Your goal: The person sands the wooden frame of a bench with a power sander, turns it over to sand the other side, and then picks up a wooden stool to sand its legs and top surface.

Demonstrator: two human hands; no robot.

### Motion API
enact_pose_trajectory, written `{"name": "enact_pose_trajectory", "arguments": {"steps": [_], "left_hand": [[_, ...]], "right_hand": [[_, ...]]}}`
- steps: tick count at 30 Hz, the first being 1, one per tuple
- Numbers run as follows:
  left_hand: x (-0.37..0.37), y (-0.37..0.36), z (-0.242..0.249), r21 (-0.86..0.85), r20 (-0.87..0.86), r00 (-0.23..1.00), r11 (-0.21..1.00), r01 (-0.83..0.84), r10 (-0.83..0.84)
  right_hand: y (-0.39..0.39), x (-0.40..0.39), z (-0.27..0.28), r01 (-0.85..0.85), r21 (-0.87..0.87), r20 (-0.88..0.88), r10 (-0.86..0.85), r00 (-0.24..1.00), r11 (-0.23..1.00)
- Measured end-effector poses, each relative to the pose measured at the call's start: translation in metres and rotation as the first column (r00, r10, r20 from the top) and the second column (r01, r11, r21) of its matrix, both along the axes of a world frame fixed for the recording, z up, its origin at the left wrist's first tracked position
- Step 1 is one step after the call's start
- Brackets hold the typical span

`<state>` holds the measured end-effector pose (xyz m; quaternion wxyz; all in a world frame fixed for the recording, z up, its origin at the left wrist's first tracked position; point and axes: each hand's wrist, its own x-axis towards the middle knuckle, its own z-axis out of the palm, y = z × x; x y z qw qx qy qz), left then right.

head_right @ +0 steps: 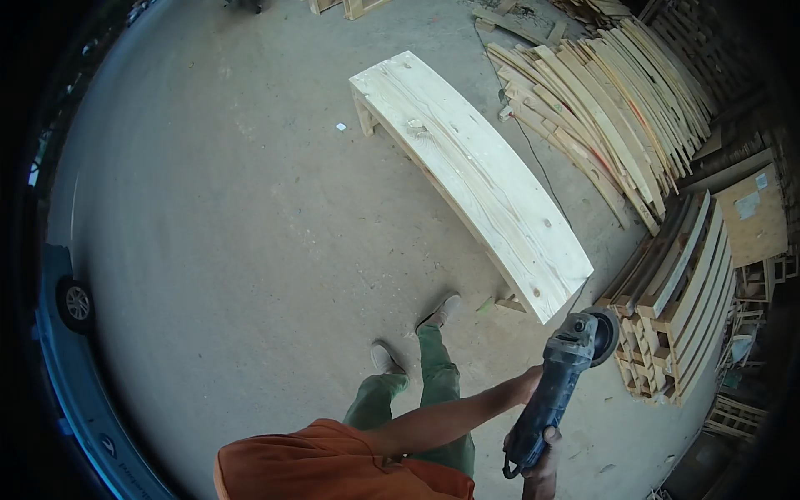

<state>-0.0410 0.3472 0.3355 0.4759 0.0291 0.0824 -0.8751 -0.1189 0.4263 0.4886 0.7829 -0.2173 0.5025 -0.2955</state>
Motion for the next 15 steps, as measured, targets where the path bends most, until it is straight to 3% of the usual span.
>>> {"name": "enact_pose_trajectory", "arguments": {"steps": [1, 3, 5, 7, 9, 11, 13, 15], "left_hand": [[0.002, -0.037, 0.006, 0.017, 0.017, 0.994, 0.994, 0.107, -0.107], [-0.022, -0.117, -0.003, 0.176, 0.133, 0.987, 0.982, 0.066, -0.090], [0.008, -0.167, 0.048, 0.414, 0.255, 0.958, 0.910, 0.016, -0.133], [-0.012, -0.233, 0.017, 0.460, 0.488, 0.852, 0.885, -0.067, -0.189], [0.008, -0.266, 0.056, 0.196, 0.758, 0.644, 0.977, -0.079, -0.100], [0.022, -0.284, 0.089, -0.232, 0.861, 0.413, 0.952, -0.198, 0.296], [0.050, -0.284, 0.170, -0.652, 0.607, 0.432, 0.729, -0.210, 0.667], [0.077, -0.294, 0.233, -0.776, 0.453, 0.592, 0.622, -0.106, 0.666]], "right_hand": [[0.000, -0.006, -0.001, 0.012, 0.000, 0.003, -0.012, 1.000, 1.000], [-0.005, -0.022, -0.006, 0.159, -0.043, 0.046, -0.157, 0.987, 0.986], [-0.014, -0.017, -0.008, 0.303, -0.167, 0.029, -0.302, 0.953, 0.938], [-0.031, -0.015, -0.004, 0.310, -0.254, 0.037, -0.311, 0.950, 0.916], [-0.052, -0.009, -0.002, 0.418, -0.272, 0.066, -0.416, 0.907, 0.867], [-0.080, -0.010, -0.002, 0.514, -0.301, 0.103, -0.509, 0.855, 0.803], [-0.105, -0.017, -0.004, 0.523, -0.413, 0.232, -0.469, 0.852, 0.746], [-0.121, -0.011, 0.000, 0.580, -0.403, 0.254, -0.522, 0.814, 0.708]]}}
